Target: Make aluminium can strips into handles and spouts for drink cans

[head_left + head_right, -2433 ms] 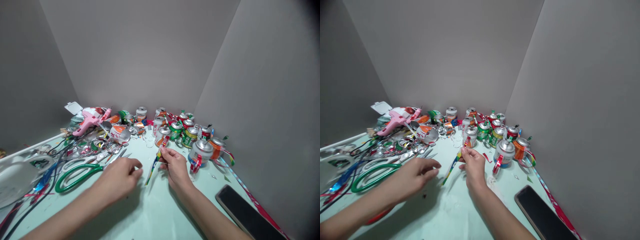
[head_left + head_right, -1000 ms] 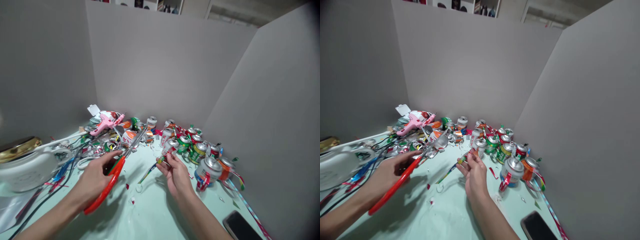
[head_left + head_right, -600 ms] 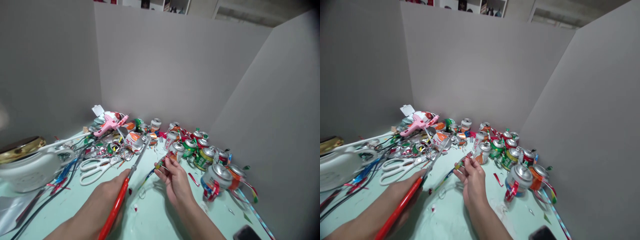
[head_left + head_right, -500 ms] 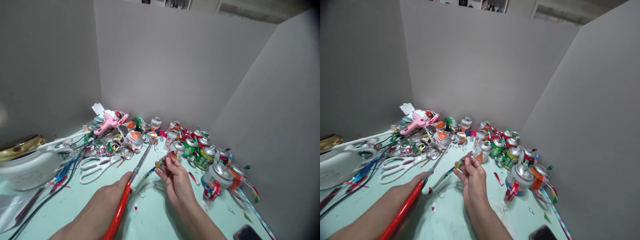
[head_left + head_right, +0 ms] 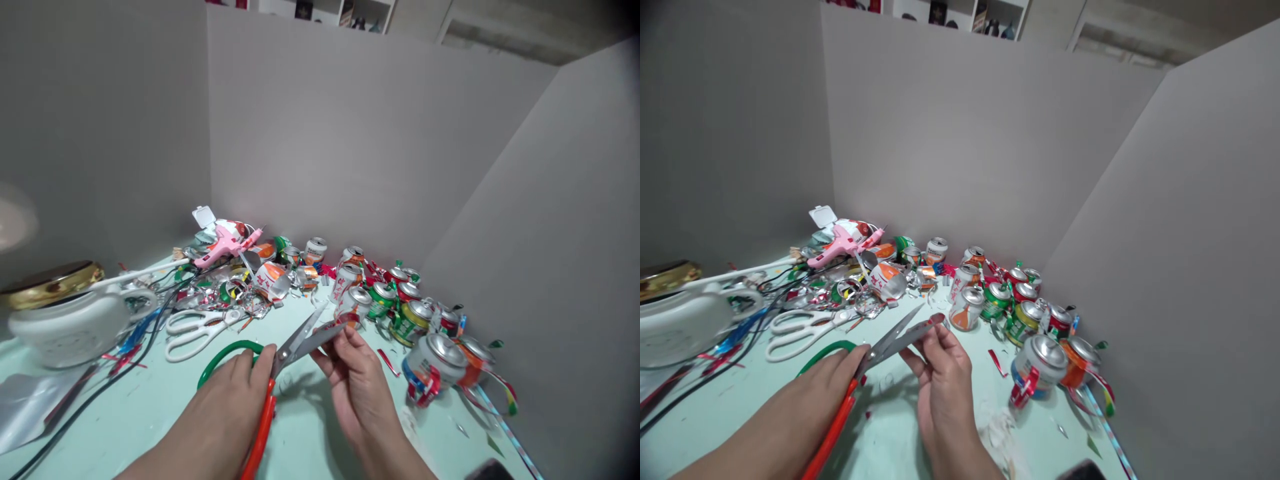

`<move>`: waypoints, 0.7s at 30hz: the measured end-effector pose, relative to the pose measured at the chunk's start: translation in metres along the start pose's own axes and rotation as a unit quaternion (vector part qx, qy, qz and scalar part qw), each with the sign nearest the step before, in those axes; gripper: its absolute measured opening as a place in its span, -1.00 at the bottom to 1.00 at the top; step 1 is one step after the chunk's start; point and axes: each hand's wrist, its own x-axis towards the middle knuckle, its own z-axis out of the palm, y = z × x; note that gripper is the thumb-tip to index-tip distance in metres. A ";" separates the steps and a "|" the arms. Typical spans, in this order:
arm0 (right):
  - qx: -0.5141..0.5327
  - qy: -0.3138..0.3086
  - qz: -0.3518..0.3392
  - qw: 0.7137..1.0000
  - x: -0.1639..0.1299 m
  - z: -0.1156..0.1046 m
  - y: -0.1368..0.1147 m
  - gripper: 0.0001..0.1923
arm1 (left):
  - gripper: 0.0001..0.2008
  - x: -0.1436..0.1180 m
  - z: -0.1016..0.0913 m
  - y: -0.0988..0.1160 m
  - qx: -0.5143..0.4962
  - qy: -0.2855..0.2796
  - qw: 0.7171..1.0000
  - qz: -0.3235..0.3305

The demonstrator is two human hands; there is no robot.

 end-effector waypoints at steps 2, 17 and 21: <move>-0.006 -0.006 0.002 1.000 -0.001 0.001 0.000 -0.64 | -0.42 0.000 0.004 -0.002 0.011 0.005 1.000 0.005; -0.022 -0.011 -0.010 1.000 0.000 -0.001 0.001 -0.68 | -0.33 0.000 -0.004 -0.006 0.067 -0.047 0.995 0.060; -0.016 0.002 -0.010 1.000 -0.001 -0.001 0.002 -0.67 | -0.35 -0.001 -0.010 -0.004 0.044 -0.069 0.994 0.065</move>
